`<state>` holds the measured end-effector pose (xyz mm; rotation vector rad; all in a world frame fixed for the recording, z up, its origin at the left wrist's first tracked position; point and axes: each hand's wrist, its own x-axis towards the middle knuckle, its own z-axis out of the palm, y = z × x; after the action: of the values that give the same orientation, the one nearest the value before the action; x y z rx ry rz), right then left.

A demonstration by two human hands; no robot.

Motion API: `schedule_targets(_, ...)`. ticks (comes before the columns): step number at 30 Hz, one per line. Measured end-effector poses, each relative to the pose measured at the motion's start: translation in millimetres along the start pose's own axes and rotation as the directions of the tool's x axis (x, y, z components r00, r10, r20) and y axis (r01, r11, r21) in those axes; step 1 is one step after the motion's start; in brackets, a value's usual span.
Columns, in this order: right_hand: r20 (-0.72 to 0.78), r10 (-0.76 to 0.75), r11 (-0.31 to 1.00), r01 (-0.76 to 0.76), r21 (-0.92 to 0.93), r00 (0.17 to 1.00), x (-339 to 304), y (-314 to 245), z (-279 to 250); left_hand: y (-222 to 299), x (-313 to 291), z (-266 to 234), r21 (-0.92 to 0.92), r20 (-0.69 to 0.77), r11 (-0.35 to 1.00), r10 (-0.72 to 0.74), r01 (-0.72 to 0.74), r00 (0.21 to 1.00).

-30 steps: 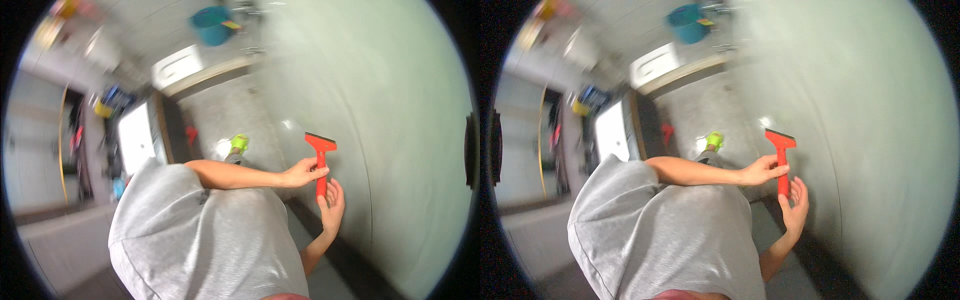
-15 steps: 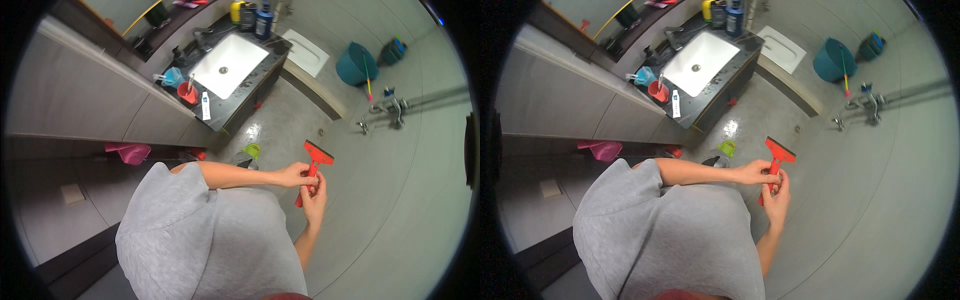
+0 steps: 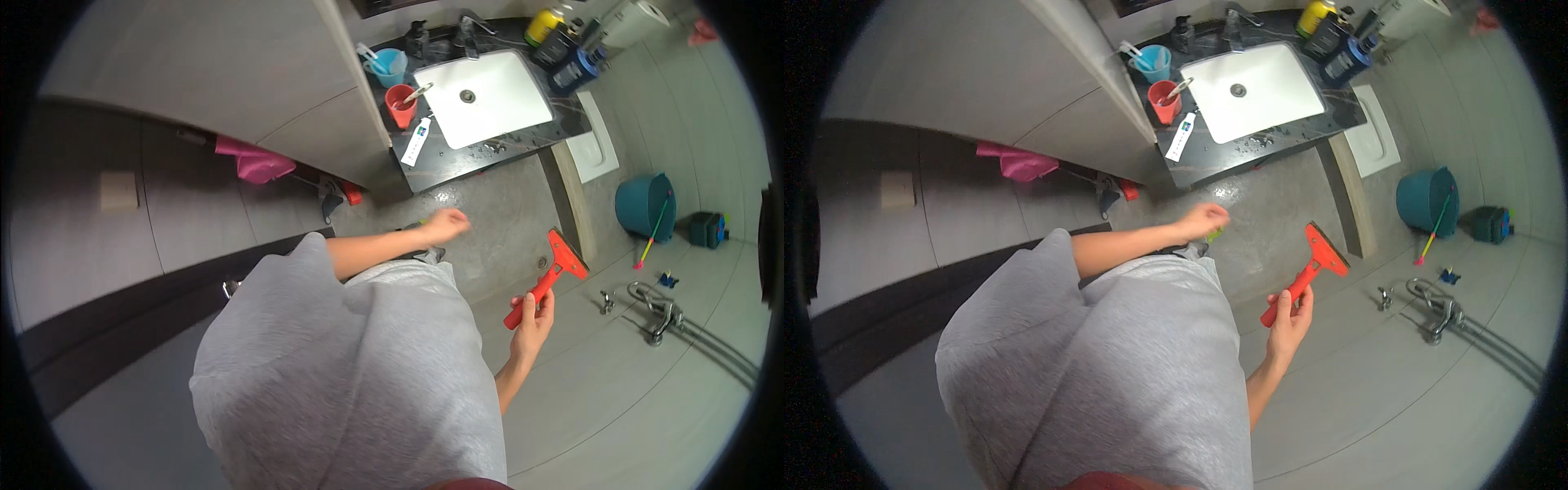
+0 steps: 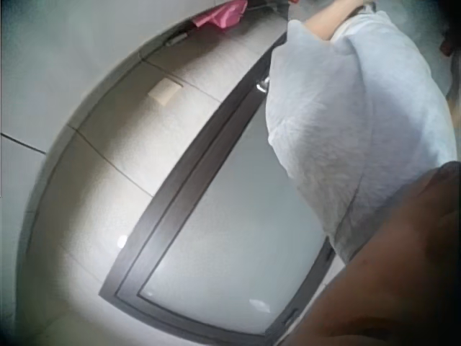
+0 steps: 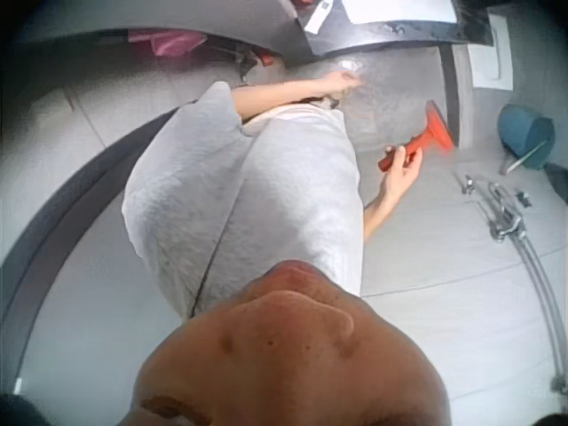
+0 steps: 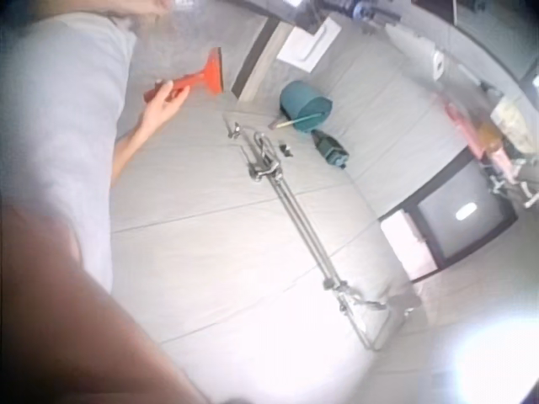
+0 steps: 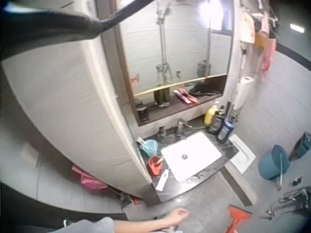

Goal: The person scrapes a bathroom wall using a handheld tool, rinses the area with a shower head, and wipes the wall and the tool with a cloth.

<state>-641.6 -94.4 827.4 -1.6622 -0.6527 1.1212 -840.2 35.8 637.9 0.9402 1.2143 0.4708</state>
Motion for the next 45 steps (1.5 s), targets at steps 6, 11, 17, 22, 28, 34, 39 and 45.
schedule_targets(6, 0.156, -0.038, 0.995, 0.052, -0.088, 0.987, 16.0, -11.8, -1.9, -95.8, -17.8, -128.4, -0.286, -0.604, 0.949, -0.284, 0.13, 0.745)
schedule_targets(11, 0.284, -0.065, 0.988, 0.102, -0.117, 0.957, 10.3, -19.3, -2.3, -129.8, -51.1, -258.1, -0.076, -0.994, 0.965, -0.092, -0.25, -0.053)
schedule_targets(17, 0.334, -0.046, 0.981, 0.106, -0.164, 0.941, -5.5, -5.2, -12.9, -80.9, -88.5, -313.5, 0.248, -0.94, 0.969, 0.244, 0.014, -0.238)
schedule_targets(22, 0.275, -0.02, 0.978, 0.076, -0.193, 0.961, -22.2, 3.6, -33.6, -77.6, -86.0, -310.3, 0.118, -0.959, 0.99, 0.134, 0.079, -0.251)
schedule_targets(28, 0.188, -0.03, 0.987, 0.059, -0.152, 0.982, -39.7, 14.9, -57.2, -159.0, -74.6, -298.7, 0.031, -0.994, 0.938, 0.064, 0.345, -0.084)
schedule_targets(34, 0.1, -0.007, 0.987, 0.023, -0.162, 0.995, -55.7, 19.2, -66.2, -147.4, -59.8, -291.7, 0.023, -1.0, 0.885, 0.015, 0.465, 0.02)
schedule_targets(39, 0.083, -0.001, 0.987, 0.014, -0.163, 0.997, -59.5, 20.9, -64.2, -162.4, -60.9, -284.1, -0.449, -0.848, 0.756, -0.528, 0.476, 0.04)
schedule_targets(45, 0.074, 0.062, 0.984, -0.049, -0.169, 0.995, -67.3, 14.2, -62.7, -287.4, -85.5, -222.8, 0.22, -0.893, 0.521, -0.233, 0.825, 0.384)
